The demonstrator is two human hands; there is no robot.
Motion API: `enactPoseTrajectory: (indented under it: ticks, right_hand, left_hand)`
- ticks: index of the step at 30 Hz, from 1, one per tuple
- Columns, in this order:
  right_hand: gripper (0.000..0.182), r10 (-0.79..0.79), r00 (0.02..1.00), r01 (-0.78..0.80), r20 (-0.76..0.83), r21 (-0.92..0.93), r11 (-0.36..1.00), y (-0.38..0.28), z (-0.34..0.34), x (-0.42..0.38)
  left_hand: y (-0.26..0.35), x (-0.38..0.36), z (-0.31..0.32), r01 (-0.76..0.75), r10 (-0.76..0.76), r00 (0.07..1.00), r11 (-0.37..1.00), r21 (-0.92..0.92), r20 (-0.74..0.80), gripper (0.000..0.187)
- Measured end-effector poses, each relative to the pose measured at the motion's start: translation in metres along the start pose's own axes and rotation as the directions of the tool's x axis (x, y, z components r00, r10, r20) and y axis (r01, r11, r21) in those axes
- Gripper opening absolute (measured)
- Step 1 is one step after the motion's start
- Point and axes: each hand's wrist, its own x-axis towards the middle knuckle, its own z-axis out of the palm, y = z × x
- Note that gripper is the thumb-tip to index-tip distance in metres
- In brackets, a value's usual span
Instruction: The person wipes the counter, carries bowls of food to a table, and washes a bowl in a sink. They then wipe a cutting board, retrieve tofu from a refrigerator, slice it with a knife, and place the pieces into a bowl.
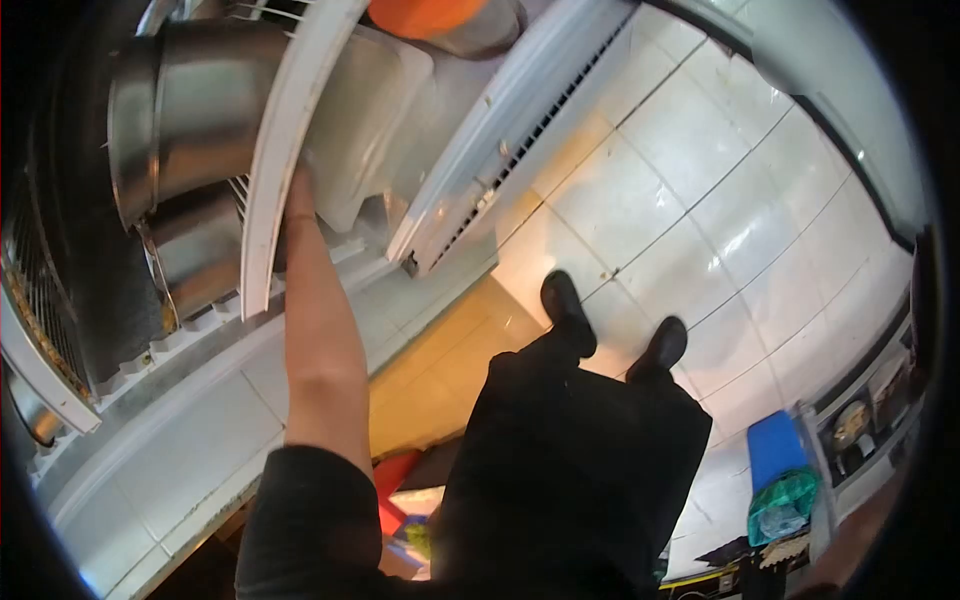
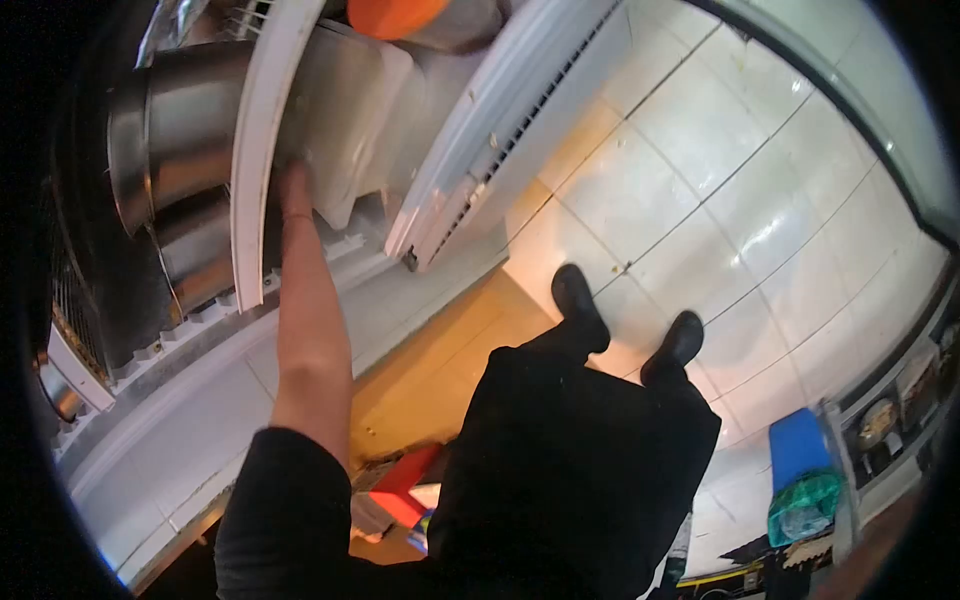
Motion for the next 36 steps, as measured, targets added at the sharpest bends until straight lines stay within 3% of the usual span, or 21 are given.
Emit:
enactPoseTrajectory:
  ticks: [2,3,4,5,6,7,8,9,11,15,18,21,23,25,26,28,29,31,32,36]
  right_hand:
    - [0.033,-0.036,0.989,0.022,0.145,0.097,0.995,-0.046,0.042,-0.075]
    - [0.032,-0.016,0.943,-0.082,0.332,0.281,0.956,-0.104,0.067,-0.137]
    - [0.032,-0.018,0.792,-0.354,0.611,0.483,0.801,-0.207,0.073,-0.206]
    - [0.032,-0.121,0.567,-0.588,0.815,0.504,0.633,-0.317,0.067,-0.259]
    - [0.030,-0.385,0.565,-0.492,0.730,0.672,0.553,-0.426,0.031,-0.285]
    - [0.027,-0.587,0.555,-0.257,0.590,0.793,0.553,-0.530,-0.020,-0.271]
    - [0.024,-0.710,0.659,-0.021,0.248,0.950,0.312,-0.587,-0.010,-0.285]
    - [0.018,-0.735,0.665,-0.055,0.130,0.991,0.125,-0.641,-0.021,-0.276]
    - [0.012,-0.686,0.708,0.234,-0.166,0.972,0.006,-0.717,-0.030,-0.259]
    - [0.008,-0.692,0.606,0.336,-0.393,0.914,-0.225,-0.771,-0.030,-0.238]
    - [0.007,-0.684,0.608,0.350,-0.403,0.909,-0.225,-0.767,-0.021,-0.235]
    - [0.006,-0.707,0.563,0.412,-0.428,0.887,-0.210,-0.766,-0.018,-0.236]
    - [0.011,-0.706,0.486,0.473,-0.515,0.835,-0.283,-0.782,-0.012,-0.234]
    - [0.020,-0.810,0.358,0.558,-0.464,0.802,-0.213,-0.804,-0.012,-0.229]
    - [0.020,-0.809,0.348,0.565,-0.473,0.795,-0.221,-0.818,-0.013,-0.225]
    - [0.046,-0.973,0.117,0.691,-0.199,0.720,-0.064,-0.847,-0.017,-0.215]
    - [0.046,-0.972,0.114,0.697,-0.205,0.714,-0.069,-0.861,-0.021,-0.210]
    - [0.078,-0.954,-0.202,0.817,0.223,0.575,-0.039,-0.889,-0.026,-0.201]
    - [0.089,-0.943,-0.244,0.873,0.225,0.474,-0.113,-0.904,-0.016,-0.203]
    - [0.079,-0.967,-0.215,0.951,0.135,0.256,-0.176,-0.905,-0.023,-0.209]
  left_hand:
    - [-0.003,-0.004,-0.006,0.007,-0.008,0.999,0.999,-0.036,-0.032,0.055]
    - [-0.003,-0.006,-0.011,0.008,-0.011,0.999,0.999,-0.052,-0.051,0.055]
    - [-0.004,-0.010,-0.014,0.011,-0.016,0.997,0.998,-0.065,-0.073,0.055]
    - [-0.003,-0.012,-0.019,0.018,-0.025,0.995,0.997,-0.079,-0.095,0.055]
    - [-0.002,-0.015,-0.022,0.021,-0.032,0.992,0.995,-0.094,-0.118,0.054]
    - [0.000,-0.014,-0.026,0.014,-0.030,0.989,0.994,-0.110,-0.146,0.054]
    - [0.001,-0.018,-0.027,0.013,-0.033,0.985,0.993,-0.120,-0.172,0.054]
    - [0.001,-0.017,-0.031,0.005,-0.031,0.978,0.991,-0.130,-0.204,0.053]
    - [0.004,-0.018,-0.039,-0.006,-0.033,0.965,0.989,-0.146,-0.259,0.053]
    - [0.003,-0.005,-0.065,-0.047,-0.021,0.927,0.984,-0.173,-0.374,0.052]
    - [-0.003,-0.001,-0.080,-0.055,-0.030,0.898,0.982,-0.181,-0.439,0.051]
    - [-0.003,0.010,-0.093,-0.069,-0.023,0.874,0.983,-0.170,-0.486,0.050]
    - [-0.002,0.015,-0.099,-0.067,-0.026,0.863,0.984,-0.164,-0.505,0.049]
    - [0.001,0.016,-0.100,-0.061,-0.032,0.858,0.985,-0.164,-0.513,0.049]
    - [0.002,0.017,-0.103,-0.054,-0.039,0.854,0.985,-0.164,-0.520,0.048]
    - [0.001,0.017,-0.104,-0.045,-0.049,0.849,0.986,-0.163,-0.526,0.048]
    - [0.002,0.019,-0.105,-0.045,-0.048,0.847,0.986,-0.160,-0.530,0.047]
    - [0.003,0.017,-0.106,-0.039,-0.056,0.844,0.986,-0.165,-0.533,0.047]
    - [0.002,0.016,-0.106,-0.041,-0.054,0.840,0.986,-0.163,-0.539,0.046]
    - [0.003,0.016,-0.106,-0.032,-0.064,0.834,0.986,-0.164,-0.548,0.045]
